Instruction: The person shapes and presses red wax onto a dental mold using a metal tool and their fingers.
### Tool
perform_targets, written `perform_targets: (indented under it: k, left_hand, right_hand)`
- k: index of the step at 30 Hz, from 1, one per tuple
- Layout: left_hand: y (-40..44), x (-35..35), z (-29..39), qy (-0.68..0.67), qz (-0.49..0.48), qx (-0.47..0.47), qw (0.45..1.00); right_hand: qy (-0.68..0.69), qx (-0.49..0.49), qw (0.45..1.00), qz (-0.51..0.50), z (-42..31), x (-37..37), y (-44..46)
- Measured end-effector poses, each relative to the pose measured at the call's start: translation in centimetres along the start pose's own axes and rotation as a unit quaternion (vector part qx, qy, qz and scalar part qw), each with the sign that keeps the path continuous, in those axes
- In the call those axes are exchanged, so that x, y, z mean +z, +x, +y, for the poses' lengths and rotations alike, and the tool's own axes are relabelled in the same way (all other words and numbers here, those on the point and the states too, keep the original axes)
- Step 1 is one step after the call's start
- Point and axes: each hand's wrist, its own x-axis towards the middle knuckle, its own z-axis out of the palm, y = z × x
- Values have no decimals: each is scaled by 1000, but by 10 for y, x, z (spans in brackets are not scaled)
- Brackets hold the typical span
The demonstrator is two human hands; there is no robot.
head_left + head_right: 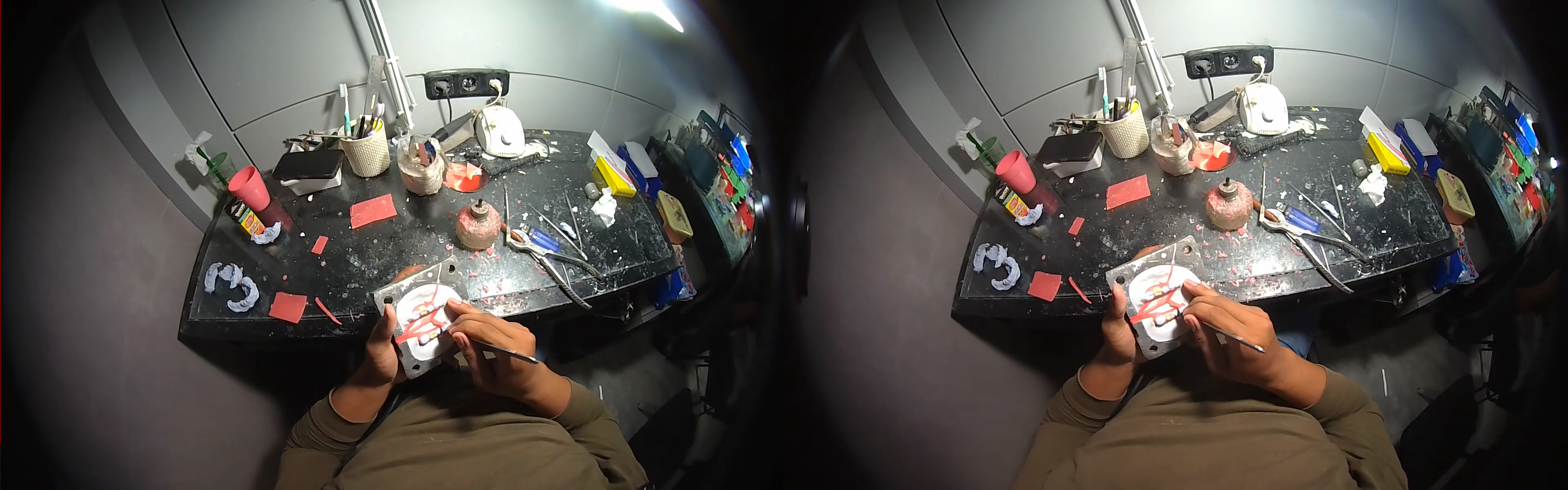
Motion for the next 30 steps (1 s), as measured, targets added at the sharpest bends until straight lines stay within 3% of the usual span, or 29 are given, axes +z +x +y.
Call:
perform_targets:
  k: [22, 24, 26, 28, 29, 30]
  left_hand:
    - [2, -5, -7, -21, 1, 12, 1000]
    - [1, -9, -8, -73, -21, 2, 997]
    - [0, -18, -10, -65, -16, -3, 998]
    - [4, -28, -3, -193, -159, -102, 963]
    - [-3, -27, -5, -176, -70, -84, 978]
    - [-2, -29, -3, -176, -71, -81, 979]
  right_hand:
    - [24, 2, 999, 36, 5, 8, -5]
    - [35, 20, 999, 25, 6, 5, -7]
    - [245, 159, 954, 65, 8, 2, -11]
    - [302, 219, 919, 128, 9, -9, -3]
    - [317, 223, 908, 157, 15, -11, -3]
    - [334, 228, 896, 184, 21, -14, -4]
